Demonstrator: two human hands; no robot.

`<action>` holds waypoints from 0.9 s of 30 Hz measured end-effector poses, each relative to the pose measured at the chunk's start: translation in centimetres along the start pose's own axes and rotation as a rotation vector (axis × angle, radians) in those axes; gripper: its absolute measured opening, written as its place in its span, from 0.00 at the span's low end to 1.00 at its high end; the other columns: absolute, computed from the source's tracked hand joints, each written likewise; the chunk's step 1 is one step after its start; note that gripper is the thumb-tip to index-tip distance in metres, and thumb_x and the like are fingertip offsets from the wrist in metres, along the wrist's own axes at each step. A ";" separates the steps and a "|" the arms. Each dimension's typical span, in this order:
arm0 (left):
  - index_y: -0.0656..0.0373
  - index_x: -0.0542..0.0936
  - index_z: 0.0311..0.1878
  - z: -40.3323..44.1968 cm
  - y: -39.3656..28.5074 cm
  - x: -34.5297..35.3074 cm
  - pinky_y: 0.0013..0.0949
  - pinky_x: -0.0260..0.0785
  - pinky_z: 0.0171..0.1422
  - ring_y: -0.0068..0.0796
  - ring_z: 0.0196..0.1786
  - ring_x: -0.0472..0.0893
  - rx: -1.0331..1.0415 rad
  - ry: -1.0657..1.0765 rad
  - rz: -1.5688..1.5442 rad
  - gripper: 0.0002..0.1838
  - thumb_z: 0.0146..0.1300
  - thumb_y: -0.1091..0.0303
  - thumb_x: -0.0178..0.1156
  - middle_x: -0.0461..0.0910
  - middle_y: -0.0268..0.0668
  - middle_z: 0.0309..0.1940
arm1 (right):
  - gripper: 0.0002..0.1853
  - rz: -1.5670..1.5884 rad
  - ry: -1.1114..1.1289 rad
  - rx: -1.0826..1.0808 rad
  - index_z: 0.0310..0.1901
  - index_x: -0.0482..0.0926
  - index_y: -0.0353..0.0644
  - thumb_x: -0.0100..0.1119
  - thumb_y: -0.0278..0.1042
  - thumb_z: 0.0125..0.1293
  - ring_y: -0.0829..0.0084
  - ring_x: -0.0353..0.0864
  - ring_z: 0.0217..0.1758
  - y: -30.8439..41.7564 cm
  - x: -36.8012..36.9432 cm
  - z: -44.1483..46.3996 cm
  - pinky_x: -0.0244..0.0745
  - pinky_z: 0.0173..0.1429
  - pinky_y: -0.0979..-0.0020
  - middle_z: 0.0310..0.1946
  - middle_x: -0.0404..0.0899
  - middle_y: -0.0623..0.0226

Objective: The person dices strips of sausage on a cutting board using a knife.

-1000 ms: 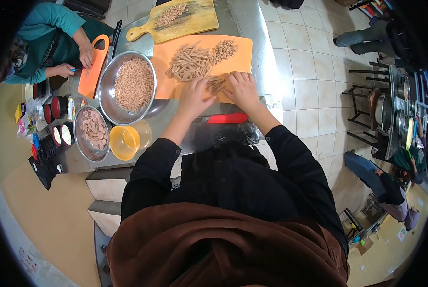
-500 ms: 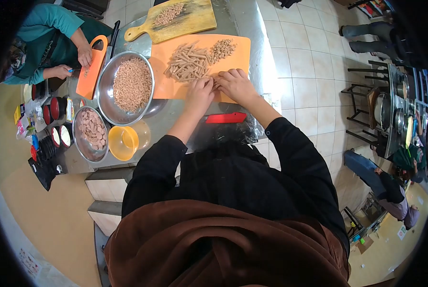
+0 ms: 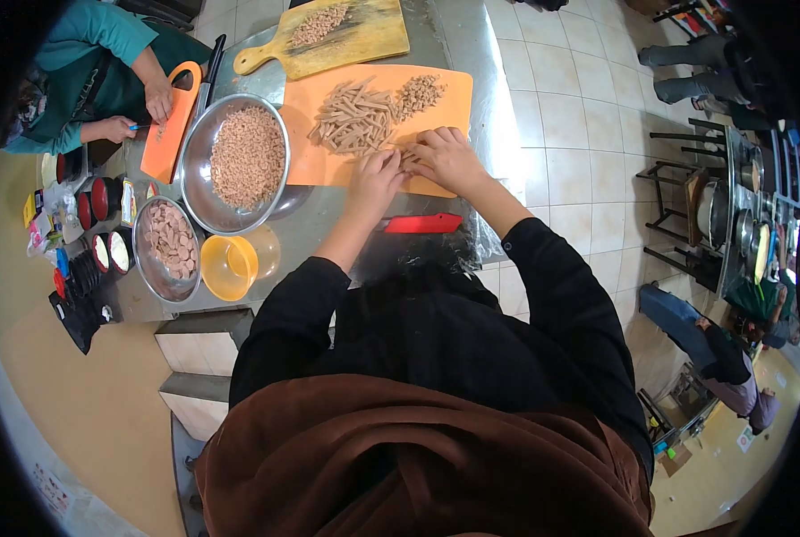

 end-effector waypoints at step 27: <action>0.66 0.45 0.76 -2.2 0.6 3.2 0.41 0.38 0.82 0.44 0.79 0.51 -0.482 -0.357 -0.906 0.46 0.73 0.33 0.29 0.51 0.55 0.76 | 0.28 1.017 -0.255 0.553 0.72 0.57 0.31 0.36 0.42 0.79 0.55 0.61 0.75 2.5 2.7 -2.0 0.54 0.77 0.61 0.70 0.62 0.45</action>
Point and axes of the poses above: each hand's wrist, its own z-axis towards the middle knuckle, its own x-axis out of the palm, y = z × x, the point moved 7 cm from there along z, towards the middle knuckle
